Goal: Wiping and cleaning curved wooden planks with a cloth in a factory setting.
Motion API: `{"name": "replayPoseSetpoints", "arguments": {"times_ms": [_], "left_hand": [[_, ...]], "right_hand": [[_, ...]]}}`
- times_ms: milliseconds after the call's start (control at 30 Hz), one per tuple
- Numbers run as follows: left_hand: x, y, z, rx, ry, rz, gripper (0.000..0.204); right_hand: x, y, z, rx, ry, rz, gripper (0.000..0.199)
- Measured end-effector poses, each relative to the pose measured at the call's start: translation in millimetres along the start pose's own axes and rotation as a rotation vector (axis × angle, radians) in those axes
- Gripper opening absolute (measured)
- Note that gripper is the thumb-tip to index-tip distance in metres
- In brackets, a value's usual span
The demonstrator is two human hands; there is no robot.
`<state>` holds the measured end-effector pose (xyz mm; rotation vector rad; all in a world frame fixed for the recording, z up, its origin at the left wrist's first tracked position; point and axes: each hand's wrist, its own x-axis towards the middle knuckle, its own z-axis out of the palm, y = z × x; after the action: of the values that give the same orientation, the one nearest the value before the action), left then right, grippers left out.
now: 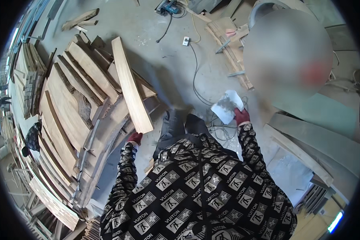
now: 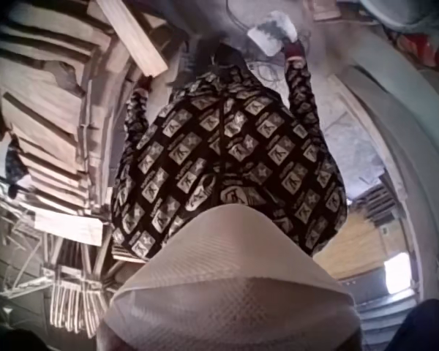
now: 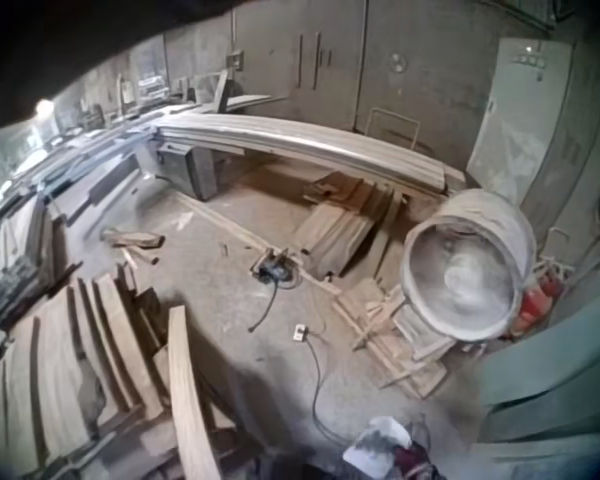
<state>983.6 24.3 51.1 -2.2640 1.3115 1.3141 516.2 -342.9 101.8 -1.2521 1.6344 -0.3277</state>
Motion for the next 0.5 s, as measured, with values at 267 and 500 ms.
{"name": "replayPoseSetpoints", "arguments": {"times_ms": [267, 500], "left_hand": [[33.4, 29.3, -7.6, -0.793, -0.095, -0.562, 0.043], [90.8, -5.7, -52.9, -0.724, 0.013, -0.561, 0.051]], "right_hand": [[36.9, -104.8, 44.7, -0.545, -0.238, -0.253, 0.036], [115.9, -150.0, 62.3, -0.770, -0.219, -0.181, 0.036]]}}
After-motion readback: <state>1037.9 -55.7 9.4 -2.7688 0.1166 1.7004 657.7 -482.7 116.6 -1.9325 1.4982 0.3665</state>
